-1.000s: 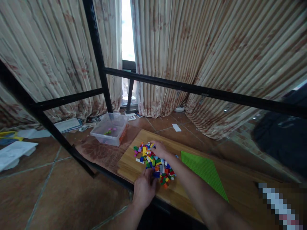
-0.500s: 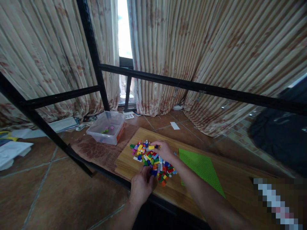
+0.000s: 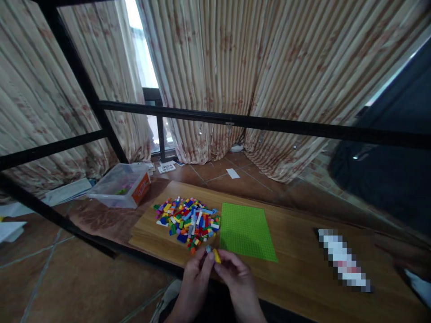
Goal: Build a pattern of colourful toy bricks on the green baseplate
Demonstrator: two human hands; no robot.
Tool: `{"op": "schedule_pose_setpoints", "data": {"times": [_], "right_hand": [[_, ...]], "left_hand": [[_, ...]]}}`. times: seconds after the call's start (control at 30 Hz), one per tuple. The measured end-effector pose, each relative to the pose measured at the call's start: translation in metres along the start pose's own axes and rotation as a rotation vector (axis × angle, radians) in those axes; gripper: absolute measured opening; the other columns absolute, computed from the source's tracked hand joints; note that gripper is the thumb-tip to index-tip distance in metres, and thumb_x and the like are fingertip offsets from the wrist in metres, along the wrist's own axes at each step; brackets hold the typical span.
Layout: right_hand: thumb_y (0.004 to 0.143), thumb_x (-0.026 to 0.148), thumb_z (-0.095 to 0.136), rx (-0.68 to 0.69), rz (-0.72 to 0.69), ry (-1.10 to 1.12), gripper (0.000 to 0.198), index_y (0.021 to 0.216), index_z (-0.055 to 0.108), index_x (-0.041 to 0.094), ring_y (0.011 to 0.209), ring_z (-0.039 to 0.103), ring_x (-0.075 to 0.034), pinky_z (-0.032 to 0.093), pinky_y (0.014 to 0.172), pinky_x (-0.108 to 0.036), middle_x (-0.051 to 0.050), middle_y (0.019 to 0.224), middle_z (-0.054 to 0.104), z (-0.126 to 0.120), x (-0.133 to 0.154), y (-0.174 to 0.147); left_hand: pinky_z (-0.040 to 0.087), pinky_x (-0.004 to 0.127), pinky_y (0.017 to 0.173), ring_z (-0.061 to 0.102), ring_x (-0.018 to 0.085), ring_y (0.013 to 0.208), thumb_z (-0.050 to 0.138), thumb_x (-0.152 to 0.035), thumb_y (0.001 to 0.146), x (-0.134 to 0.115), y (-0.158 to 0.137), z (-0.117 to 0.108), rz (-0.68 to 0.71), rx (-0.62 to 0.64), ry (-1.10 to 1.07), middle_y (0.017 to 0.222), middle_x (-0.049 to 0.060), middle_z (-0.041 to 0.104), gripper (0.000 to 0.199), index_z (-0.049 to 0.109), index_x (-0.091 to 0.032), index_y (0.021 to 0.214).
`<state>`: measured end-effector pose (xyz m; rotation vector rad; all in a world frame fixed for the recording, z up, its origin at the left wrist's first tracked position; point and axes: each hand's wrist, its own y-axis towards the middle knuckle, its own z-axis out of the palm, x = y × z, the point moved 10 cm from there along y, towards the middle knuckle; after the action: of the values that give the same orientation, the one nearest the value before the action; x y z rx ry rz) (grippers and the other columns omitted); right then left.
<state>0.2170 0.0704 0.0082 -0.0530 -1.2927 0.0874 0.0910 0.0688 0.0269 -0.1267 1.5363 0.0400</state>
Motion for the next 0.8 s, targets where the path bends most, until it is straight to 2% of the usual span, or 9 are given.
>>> {"op": "schedule_pose_setpoints", "data": {"times": [0.1,0.13,0.17,0.23,0.3,0.37,0.47,0.6,0.8], "right_hand": [[0.073,0.047,0.071,-0.062,-0.100,-0.243,0.031,0.092,0.074,0.023,0.085,0.068,-0.024,0.054,0.080,-0.039,-0.007,0.090,0.074,-0.050,0.020,-0.003],[0.079,0.047,0.066,-0.089,-0.143,-0.397,0.031,0.097,0.074,0.024,0.090,0.067,-0.024,0.053,0.084,-0.040,-0.008,0.095,0.073,-0.067,0.030,0.000],[0.084,0.044,0.060,-0.074,-0.205,-0.584,0.032,0.106,0.072,0.024,0.103,0.064,-0.025,0.049,0.093,-0.042,-0.009,0.108,0.071,-0.079,0.041,0.004],[0.088,0.039,0.053,-0.048,-0.316,-0.946,0.037,0.121,0.065,0.024,0.127,0.049,-0.027,0.034,0.109,-0.048,-0.010,0.133,0.059,-0.097,0.057,0.014],[0.090,0.037,0.051,0.033,-0.300,-1.229,0.047,0.133,0.055,0.022,0.140,0.032,-0.029,0.022,0.114,-0.052,-0.011,0.148,0.043,-0.108,0.053,0.023],[0.093,0.041,0.046,0.119,-0.250,-1.399,0.053,0.141,0.046,0.021,0.144,0.025,-0.028,0.017,0.115,-0.054,-0.011,0.153,0.036,-0.114,0.040,0.023],[0.094,0.049,0.041,0.139,-0.214,-1.493,0.059,0.145,0.040,0.020,0.145,0.022,-0.030,0.017,0.115,-0.055,-0.011,0.155,0.032,-0.117,0.026,0.004],[0.094,0.050,0.039,0.071,-0.265,-1.515,0.059,0.145,0.040,0.020,0.143,0.025,-0.031,0.017,0.114,-0.055,-0.012,0.154,0.033,-0.112,0.022,-0.031],[0.095,0.050,0.039,0.055,-0.335,-1.512,0.056,0.144,0.041,0.024,0.142,0.029,-0.031,0.017,0.114,-0.055,-0.010,0.152,0.038,-0.108,0.019,-0.048]], "left_hand": [[0.047,0.026,0.068,0.059,0.017,0.073,0.062,-0.055,0.077,0.015,-0.003,0.039,-0.064,0.046,-0.088,0.076,0.004,0.066,0.042,0.067,-0.015,0.086],[0.047,0.025,0.066,0.058,0.017,0.070,0.063,-0.057,0.076,0.020,-0.002,0.047,-0.083,0.037,-0.101,0.074,0.003,0.065,0.044,0.067,-0.014,0.085],[0.046,0.025,0.064,0.056,0.016,0.067,0.064,-0.058,0.074,0.024,-0.002,0.052,-0.099,0.021,-0.101,0.071,0.003,0.064,0.045,0.066,-0.014,0.083],[0.044,0.024,0.059,0.054,0.015,0.061,0.066,-0.062,0.070,0.030,-0.001,0.058,-0.120,-0.019,-0.067,0.064,0.001,0.060,0.049,0.065,-0.014,0.077],[0.043,0.024,0.056,0.053,0.014,0.058,0.066,-0.065,0.067,0.032,-0.001,0.056,-0.135,-0.053,-0.030,0.061,0.000,0.057,0.051,0.064,-0.014,0.074],[0.043,0.024,0.054,0.054,0.014,0.056,0.066,-0.065,0.066,0.032,-0.002,0.050,-0.154,-0.080,-0.003,0.061,0.000,0.058,0.052,0.064,-0.014,0.076],[0.043,0.024,0.051,0.055,0.014,0.055,0.066,-0.064,0.067,0.033,-0.006,0.031,-0.187,-0.128,0.030,0.060,0.000,0.059,0.051,0.063,-0.014,0.078],[0.044,0.021,0.049,0.060,0.013,0.057,0.067,-0.059,0.068,0.038,-0.017,0.008,-0.231,-0.193,-0.007,0.062,0.000,0.061,0.047,0.062,-0.014,0.081],[0.049,0.019,0.052,0.062,0.011,0.059,0.072,-0.052,0.068,0.051,-0.030,0.000,-0.293,-0.169,-0.128,0.067,0.000,0.062,0.044,0.061,-0.013,0.086]]}}
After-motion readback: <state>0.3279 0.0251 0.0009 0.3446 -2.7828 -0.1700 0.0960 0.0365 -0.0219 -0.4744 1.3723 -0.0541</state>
